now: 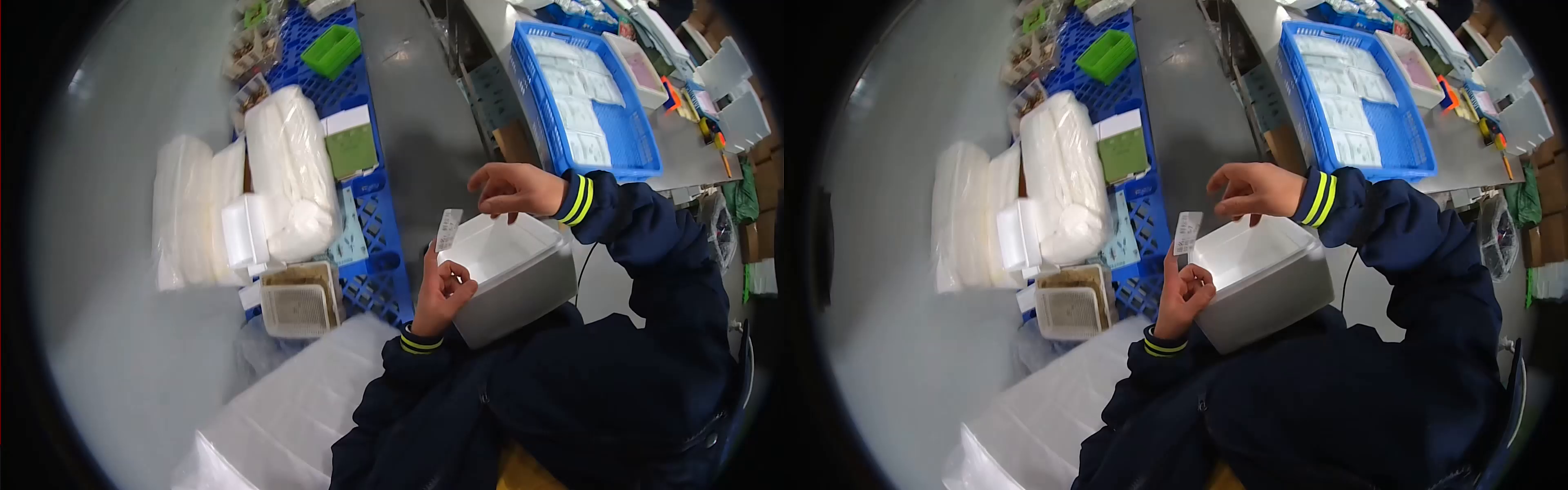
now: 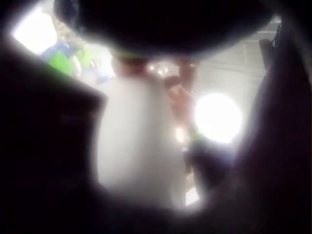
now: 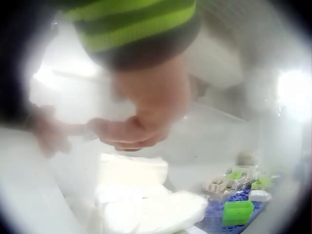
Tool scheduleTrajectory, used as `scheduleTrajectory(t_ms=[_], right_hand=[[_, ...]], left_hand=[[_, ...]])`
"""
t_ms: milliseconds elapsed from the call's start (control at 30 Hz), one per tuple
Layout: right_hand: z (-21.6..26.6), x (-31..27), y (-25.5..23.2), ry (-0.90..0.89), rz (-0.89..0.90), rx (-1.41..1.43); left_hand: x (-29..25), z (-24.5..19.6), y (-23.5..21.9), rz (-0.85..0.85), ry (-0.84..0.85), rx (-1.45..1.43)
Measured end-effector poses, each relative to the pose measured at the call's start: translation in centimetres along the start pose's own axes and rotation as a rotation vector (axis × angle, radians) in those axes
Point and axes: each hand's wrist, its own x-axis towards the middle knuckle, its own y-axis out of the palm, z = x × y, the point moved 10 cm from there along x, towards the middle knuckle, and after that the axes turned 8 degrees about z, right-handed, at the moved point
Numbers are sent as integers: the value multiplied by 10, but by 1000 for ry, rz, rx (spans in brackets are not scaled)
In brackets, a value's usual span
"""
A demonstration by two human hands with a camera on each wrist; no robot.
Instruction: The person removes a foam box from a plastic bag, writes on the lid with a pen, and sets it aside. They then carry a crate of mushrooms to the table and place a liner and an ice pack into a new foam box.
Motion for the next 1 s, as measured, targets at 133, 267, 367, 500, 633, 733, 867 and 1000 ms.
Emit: scheduleTrajectory(t_ms=[133,267,367,500,633,733,867,1000], right_hand=[[61,47,-52,-222,-142,-379],[65,97,-88,-105,-98,-247],[73,119,-125,-173,-220,-277],[95,134,-196,-322,-530,-357],[80,135,-292,-231,-624,41],[40,160,-306,-151,-411,440],[15,191,-315,-22,-318,335],[9,209,-331,35,-364,267]], left_hand=[[71,-26,-38,122,-159,-49],[128,-53,-67,203,-219,-5],[176,-76,-80,245,-225,26],[242,-87,-108,192,-190,119],[301,-108,-157,136,-2,736],[345,-114,-188,149,-186,795],[404,-138,-230,73,-217,425],[450,-163,-242,153,-257,549]])
